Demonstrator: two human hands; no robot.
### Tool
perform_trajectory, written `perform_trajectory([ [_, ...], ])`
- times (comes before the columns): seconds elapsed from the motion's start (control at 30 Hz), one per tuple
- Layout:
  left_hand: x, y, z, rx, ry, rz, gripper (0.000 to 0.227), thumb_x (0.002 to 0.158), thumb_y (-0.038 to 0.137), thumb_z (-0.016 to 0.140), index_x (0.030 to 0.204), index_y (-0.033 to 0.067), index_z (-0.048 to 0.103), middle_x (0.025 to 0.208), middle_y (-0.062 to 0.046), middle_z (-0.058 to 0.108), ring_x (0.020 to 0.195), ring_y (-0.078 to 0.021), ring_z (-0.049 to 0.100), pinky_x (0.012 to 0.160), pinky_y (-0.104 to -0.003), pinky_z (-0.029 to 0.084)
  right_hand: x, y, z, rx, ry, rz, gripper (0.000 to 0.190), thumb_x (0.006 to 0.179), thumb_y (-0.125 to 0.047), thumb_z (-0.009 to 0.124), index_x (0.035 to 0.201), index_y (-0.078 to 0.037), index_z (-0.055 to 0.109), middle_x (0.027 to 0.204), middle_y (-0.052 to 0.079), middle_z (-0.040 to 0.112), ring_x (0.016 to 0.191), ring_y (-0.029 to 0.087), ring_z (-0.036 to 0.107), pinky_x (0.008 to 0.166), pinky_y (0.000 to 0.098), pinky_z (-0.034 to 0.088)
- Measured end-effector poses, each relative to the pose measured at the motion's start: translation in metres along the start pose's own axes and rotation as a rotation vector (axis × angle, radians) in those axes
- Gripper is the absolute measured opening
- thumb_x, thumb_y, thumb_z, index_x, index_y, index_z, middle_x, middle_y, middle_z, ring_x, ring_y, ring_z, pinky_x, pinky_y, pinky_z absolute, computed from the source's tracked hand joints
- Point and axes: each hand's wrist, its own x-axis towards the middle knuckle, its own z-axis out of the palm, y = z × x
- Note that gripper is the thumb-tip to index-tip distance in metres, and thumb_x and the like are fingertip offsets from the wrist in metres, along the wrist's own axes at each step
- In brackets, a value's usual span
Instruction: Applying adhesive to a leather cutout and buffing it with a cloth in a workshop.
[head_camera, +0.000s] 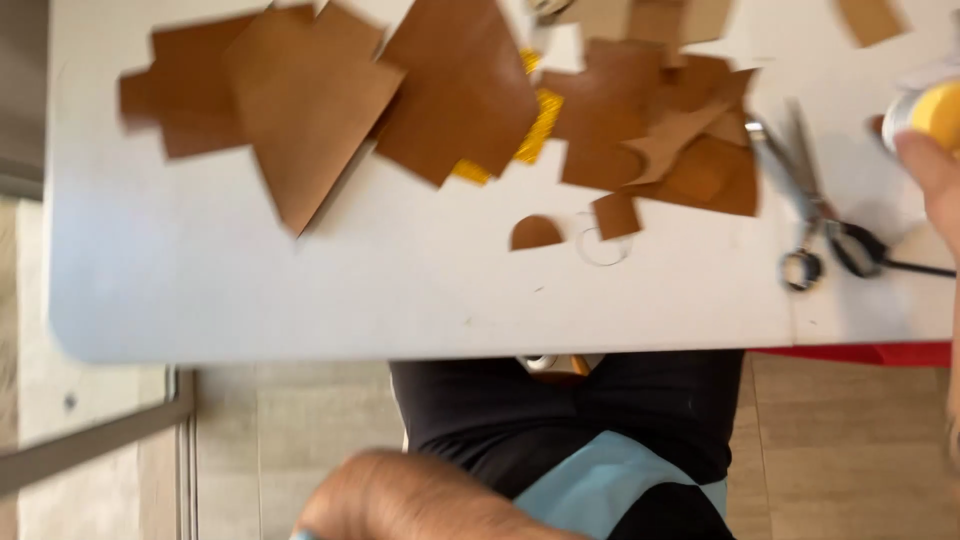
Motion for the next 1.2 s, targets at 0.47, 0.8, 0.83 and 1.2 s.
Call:
perform_trajectory([
  [0.47, -0.117, -0.193, -0.004, 0.665, 0.293, 0.167, 0.043, 0.084, 0.016, 0.084, 0.12, -0.0033, 0.07, 0.126, -0.024, 0.068, 0.106, -0.0415, 0.073, 0.083, -0.042, 0.066, -0.118, -0.205, 0.193, 0.875, -0.391, -0.063, 0.071, 0.066, -0.012, 0.094, 0.126, 0.012, 0.065, 0.106, 0.018, 0.065, 0.09, 0.025, 0.068, 0.08, 0.0382, 0.061],
  [0.8, -0.169, -0.216, 0.0, -0.327, 0.307, -0.54, 0.051, 0.099, 0.028, 0.061, 0.13, -0.0123, 0.063, 0.122, -0.025, 0.07, 0.107, -0.0274, 0.065, 0.088, -0.043, 0.056, -0.134, -0.261, 0.17, 0.053, -0.008, -1.031, 0.017, 0.087, -0.005, 0.08, 0.103, -0.003, 0.077, 0.108, 0.015, 0.073, 0.099, 0.035, 0.075, 0.086, 0.0433, 0.062],
  [0.83, -0.172, -0.226, -0.001, -0.326, 0.308, -0.536, 0.051, 0.099, 0.028, 0.061, 0.13, -0.0123, 0.063, 0.122, -0.025, 0.07, 0.107, -0.0274, 0.065, 0.088, -0.043, 0.056, -0.134, -0.242, 0.172, 0.052, -0.007, -1.035, 0.017, 0.087, -0.005, 0.08, 0.103, -0.003, 0.077, 0.108, 0.015, 0.073, 0.099, 0.035, 0.075, 0.086, 0.0433, 0.062],
  [1.2, -0.168, -0.241, -0.009, -0.777, 0.54, -0.358, 0.072, 0.083, 0.018, 0.049, 0.146, -0.0172, 0.044, 0.124, -0.032, 0.06, 0.113, -0.0316, 0.06, 0.091, -0.041, 0.054, -0.114, -0.129, 0.144, -0.19, 0.164, -0.493, 0.053, 0.086, -0.02, 0.093, 0.115, 0.013, 0.063, 0.125, 0.03, 0.061, 0.118, 0.05, 0.062, 0.103, 0.0571, 0.051],
])
